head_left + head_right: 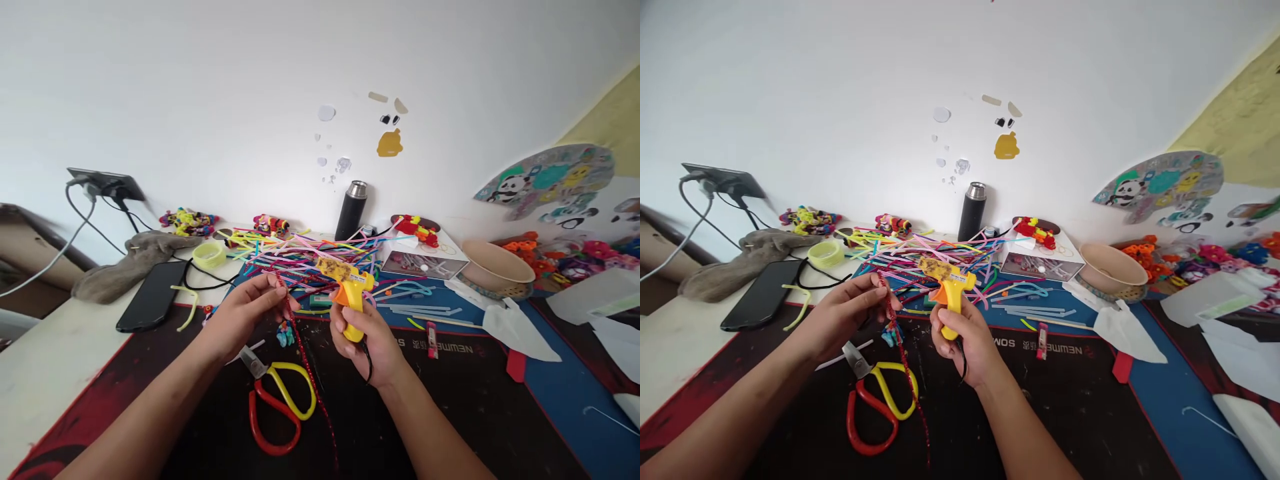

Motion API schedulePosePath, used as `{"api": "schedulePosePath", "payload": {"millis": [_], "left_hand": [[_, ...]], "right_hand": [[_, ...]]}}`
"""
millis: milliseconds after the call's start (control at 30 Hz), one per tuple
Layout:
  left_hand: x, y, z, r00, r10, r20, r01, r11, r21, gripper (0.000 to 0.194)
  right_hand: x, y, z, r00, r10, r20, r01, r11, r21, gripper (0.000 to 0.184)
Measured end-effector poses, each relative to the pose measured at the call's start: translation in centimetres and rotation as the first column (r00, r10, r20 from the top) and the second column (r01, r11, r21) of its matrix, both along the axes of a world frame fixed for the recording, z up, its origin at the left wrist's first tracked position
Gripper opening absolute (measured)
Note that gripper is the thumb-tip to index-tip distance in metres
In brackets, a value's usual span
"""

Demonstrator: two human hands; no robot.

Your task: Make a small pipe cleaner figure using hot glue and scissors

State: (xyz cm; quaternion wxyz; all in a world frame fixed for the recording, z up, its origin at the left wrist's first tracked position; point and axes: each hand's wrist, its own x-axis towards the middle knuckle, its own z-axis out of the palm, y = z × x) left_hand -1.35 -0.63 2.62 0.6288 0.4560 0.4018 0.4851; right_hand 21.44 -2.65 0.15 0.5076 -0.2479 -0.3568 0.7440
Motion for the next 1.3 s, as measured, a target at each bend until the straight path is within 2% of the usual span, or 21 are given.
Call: {"api": "schedulePosePath", "payload": {"millis": [100, 300, 433, 533, 667, 800, 933, 1300], "left_hand": [[-0.1, 0.0, -0.5, 0.999, 0.005, -0.035, -0.004, 1.000, 0.018, 0.040], [0.1, -0.3, 0.0, 0.999, 0.018, -0.050, -0.015, 0.998, 0.060, 0.045], [0.2, -0.3, -0.1, 0.999, 0.007, -0.046, -0.003, 0.997, 0.077, 0.045], [0.1, -0.2, -0.4, 0.999, 0.012, -0.053, -0.008, 0.997, 0.082, 0.042], [0.1, -0.2, -0.5, 0.995, 0.007, -0.102, 0.003, 0.995, 0.102, 0.043], [0.4, -0.3, -0.4, 0.991, 0.012, -0.130, 0.000, 0.996, 0.089, 0.042], [0.5, -0.4, -0.4, 0.993, -0.013, -0.121, 0.023, 0.997, 0.079, 0.041], [0.6, -0.4, -0.8, 0.996, -0.019, -0.088, 0.025, 0.998, 0.060, 0.042]], "right_hand": [[0.2, -0.3, -0.3, 0.999, -0.015, -0.031, 0.015, 1.000, 0.009, 0.035], [-0.3, -0.6, 0.2, 1.000, 0.018, 0.019, -0.018, 1.000, 0.009, 0.046], [-0.6, -0.7, 0.4, 0.999, 0.016, 0.027, -0.017, 1.000, 0.017, 0.045], [-0.8, -1.0, 0.1, 0.995, -0.011, 0.099, 0.006, 0.999, 0.046, 0.045], [-1.1, -1.4, -0.3, 0.967, -0.031, 0.253, 0.009, 0.996, 0.088, 0.056], [-1.3, -1.6, -0.5, 0.932, -0.109, 0.347, 0.072, 0.991, 0.116, 0.062], [-1.4, -1.7, -0.3, 0.907, -0.161, 0.388, 0.116, 0.984, 0.138, 0.064], [-1.6, -1.9, -0.1, 0.887, -0.172, 0.428, 0.130, 0.984, 0.126, 0.067]]}}
